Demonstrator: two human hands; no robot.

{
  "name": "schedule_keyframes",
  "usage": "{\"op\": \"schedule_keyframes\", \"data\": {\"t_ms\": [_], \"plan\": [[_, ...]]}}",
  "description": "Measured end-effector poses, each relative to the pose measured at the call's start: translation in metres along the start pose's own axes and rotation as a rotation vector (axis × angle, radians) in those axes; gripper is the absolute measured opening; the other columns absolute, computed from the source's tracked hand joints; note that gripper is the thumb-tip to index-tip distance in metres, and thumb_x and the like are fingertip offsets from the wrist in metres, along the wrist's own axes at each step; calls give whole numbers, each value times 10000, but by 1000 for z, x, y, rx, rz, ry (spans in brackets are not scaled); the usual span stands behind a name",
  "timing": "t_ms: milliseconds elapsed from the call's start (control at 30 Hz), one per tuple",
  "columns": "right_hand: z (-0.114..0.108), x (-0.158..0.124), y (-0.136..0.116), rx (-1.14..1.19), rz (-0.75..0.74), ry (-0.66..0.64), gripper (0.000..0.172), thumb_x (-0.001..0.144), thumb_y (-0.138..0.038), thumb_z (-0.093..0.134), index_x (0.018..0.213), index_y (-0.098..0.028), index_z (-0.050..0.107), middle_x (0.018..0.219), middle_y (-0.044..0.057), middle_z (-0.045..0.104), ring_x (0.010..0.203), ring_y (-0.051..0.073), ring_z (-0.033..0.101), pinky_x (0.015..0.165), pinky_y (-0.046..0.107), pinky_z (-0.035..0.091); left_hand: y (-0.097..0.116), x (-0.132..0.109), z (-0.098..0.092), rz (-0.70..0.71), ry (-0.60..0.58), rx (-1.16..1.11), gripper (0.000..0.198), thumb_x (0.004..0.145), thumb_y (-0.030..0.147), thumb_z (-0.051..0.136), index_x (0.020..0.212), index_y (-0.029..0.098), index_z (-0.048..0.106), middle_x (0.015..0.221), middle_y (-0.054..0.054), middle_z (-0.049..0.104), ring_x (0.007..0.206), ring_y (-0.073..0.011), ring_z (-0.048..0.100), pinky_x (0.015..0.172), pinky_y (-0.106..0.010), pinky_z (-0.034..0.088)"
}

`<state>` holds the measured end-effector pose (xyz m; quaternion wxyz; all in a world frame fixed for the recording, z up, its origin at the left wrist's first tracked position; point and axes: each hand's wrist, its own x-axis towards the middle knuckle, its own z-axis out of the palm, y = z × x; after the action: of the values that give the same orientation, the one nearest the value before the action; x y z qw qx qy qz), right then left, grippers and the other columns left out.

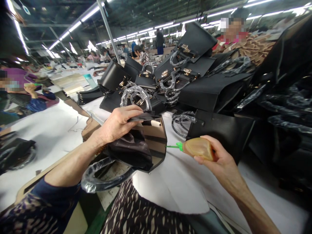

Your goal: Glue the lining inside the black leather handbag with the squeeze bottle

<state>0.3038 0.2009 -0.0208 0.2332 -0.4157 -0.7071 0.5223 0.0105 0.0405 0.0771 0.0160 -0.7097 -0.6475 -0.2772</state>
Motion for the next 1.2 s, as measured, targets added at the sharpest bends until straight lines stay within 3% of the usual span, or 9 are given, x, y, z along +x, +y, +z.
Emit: {"op": "schedule_keyframes", "data": {"t_ms": [200,533,1033,1200], "plan": [[0,-4,7,-13,3,-3,815,509,-533,814,1211,-264,500,1062,29,619,958,270,597,866,330,490,12,-18,2,33,33,71,295,846,92,434,1061,129,631,1105,-111,627,994,-211,611,850,-331,514],[0,-11,19,-58,52,-46,799,542,-536,804,1236,-300,487,1103,19,605,989,292,585,930,390,449,28,-48,11,107,135,178,303,844,99,434,1103,109,593,1122,-137,620,999,-245,597,849,-386,513],[4,-20,23,-58,57,-21,785,512,-526,802,1194,-280,502,1102,33,598,999,298,572,967,431,424,42,-87,29,70,189,17,391,843,67,489,1229,123,471,1138,-147,597,1067,-232,558,885,-385,489],[8,-18,25,-27,47,14,802,507,-518,804,1206,-271,495,1094,37,608,973,280,586,853,360,496,46,-95,31,38,213,-31,394,852,81,495,1242,131,467,1143,-152,597,1082,-236,560,893,-391,493]]}}
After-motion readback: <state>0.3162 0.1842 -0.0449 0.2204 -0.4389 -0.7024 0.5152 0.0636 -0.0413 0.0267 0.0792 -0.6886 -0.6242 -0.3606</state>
